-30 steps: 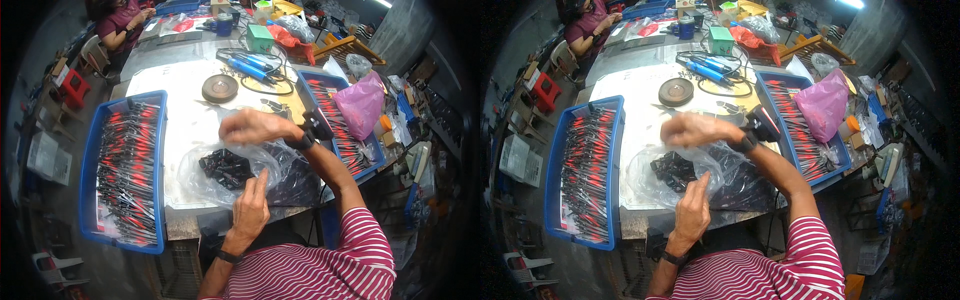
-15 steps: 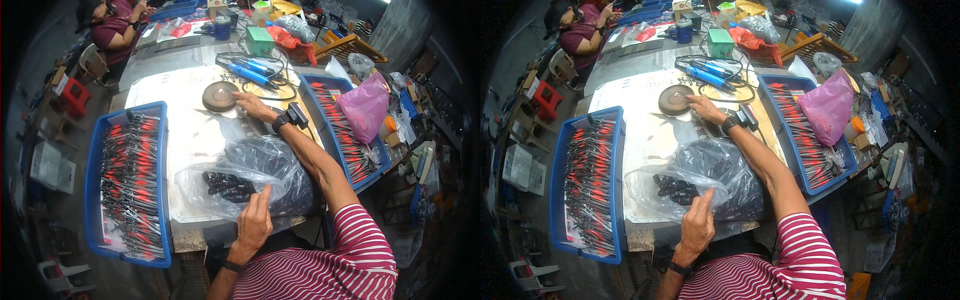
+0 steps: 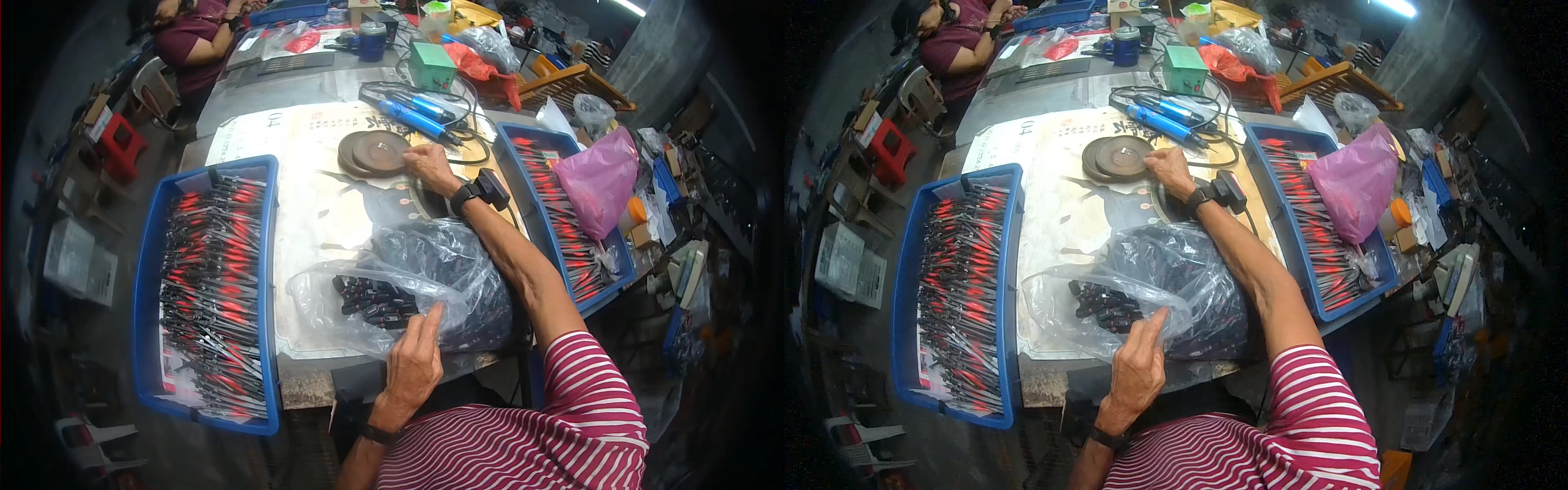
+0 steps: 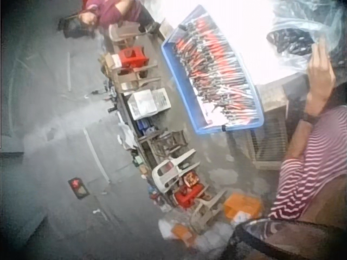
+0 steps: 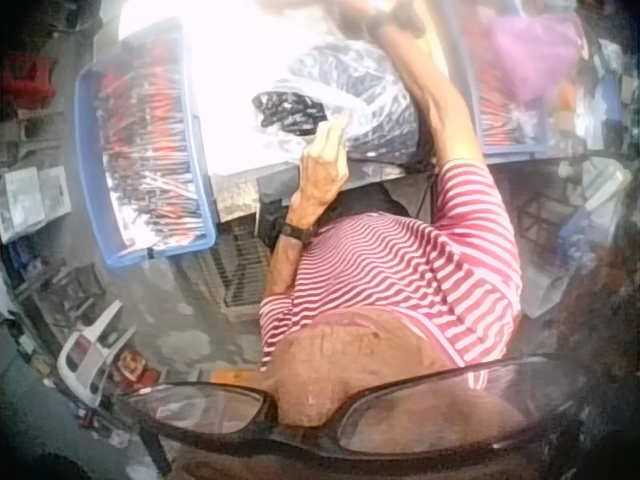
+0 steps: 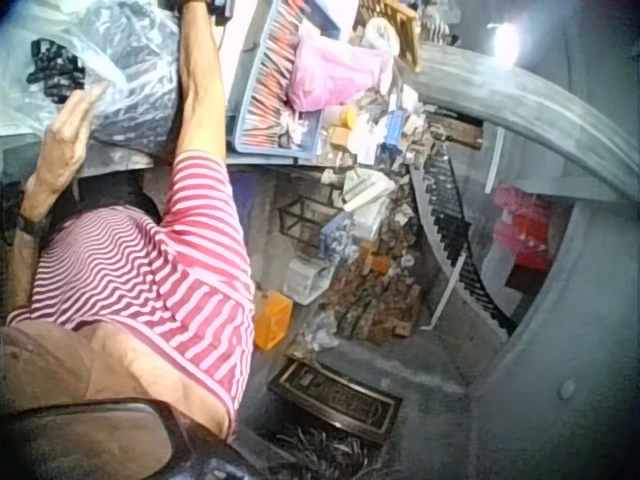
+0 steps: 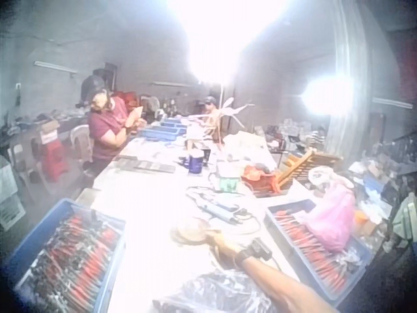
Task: The person sits at a workbench and assembles small electronic components. They open a plastic bag of parts, pick up a red-handled tool, and insert small metal pieces into a black component. The person then uses a soldering iron to secure the parts and places the finished component into a blue tray.
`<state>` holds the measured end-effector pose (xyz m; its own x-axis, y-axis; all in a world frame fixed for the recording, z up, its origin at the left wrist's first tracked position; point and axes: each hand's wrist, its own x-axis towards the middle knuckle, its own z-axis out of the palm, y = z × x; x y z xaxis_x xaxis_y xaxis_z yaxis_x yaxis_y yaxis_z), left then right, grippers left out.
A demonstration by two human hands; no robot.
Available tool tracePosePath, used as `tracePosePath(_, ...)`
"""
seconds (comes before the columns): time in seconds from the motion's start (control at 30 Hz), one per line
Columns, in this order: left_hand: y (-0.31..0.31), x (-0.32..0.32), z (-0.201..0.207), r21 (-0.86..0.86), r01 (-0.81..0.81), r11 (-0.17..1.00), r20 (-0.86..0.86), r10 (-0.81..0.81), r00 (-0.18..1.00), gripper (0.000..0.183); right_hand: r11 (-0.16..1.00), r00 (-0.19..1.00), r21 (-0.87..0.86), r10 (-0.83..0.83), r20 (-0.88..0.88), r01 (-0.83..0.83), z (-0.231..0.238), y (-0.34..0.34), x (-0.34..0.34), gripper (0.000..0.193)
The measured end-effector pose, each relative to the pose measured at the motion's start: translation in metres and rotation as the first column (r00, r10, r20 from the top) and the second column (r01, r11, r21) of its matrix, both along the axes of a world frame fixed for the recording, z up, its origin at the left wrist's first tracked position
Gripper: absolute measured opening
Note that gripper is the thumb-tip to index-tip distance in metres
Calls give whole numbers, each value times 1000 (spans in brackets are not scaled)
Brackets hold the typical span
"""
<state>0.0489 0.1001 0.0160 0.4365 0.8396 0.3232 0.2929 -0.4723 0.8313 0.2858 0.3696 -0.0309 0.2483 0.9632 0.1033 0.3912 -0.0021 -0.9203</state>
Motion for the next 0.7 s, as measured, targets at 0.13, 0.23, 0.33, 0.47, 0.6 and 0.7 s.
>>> tracePosePath(0.13, 1, 0, -2, 8, -1, 1000, 3, 1, 1000, 57, 998, 990, -9, -56, -130, 55, -3, 0, 3, 20)
tracePosePath(0.23, 2, 0, -3, 18, -3, 1000, 6, 3, 1000, 57, 998, 971, -21, -67, -230, 64, -3, -1, 4, 13)
tracePosePath(0.33, 3, 1, -4, 13, 0, 1000, 12, 0, 1000, 57, 995, 950, -29, -100, -297, 96, -1, -2, 5, 9)
tracePosePath(0.47, 4, 0, -4, -16, 10, 1000, 18, -9, 1000, 57, 989, 908, -20, -143, -394, 147, 0, -1, 6, 10)
tracePosePath(0.6, 6, -1, -5, 0, 6, 1000, 43, -6, 999, 57, 990, 923, -29, -140, -357, 139, -3, 0, 8, 6)
tracePosePath(0.7, 7, -2, -6, 5, 10, 1000, 60, -10, 998, 56, 993, 910, -21, -115, -399, 116, -4, 4, 5, 5)
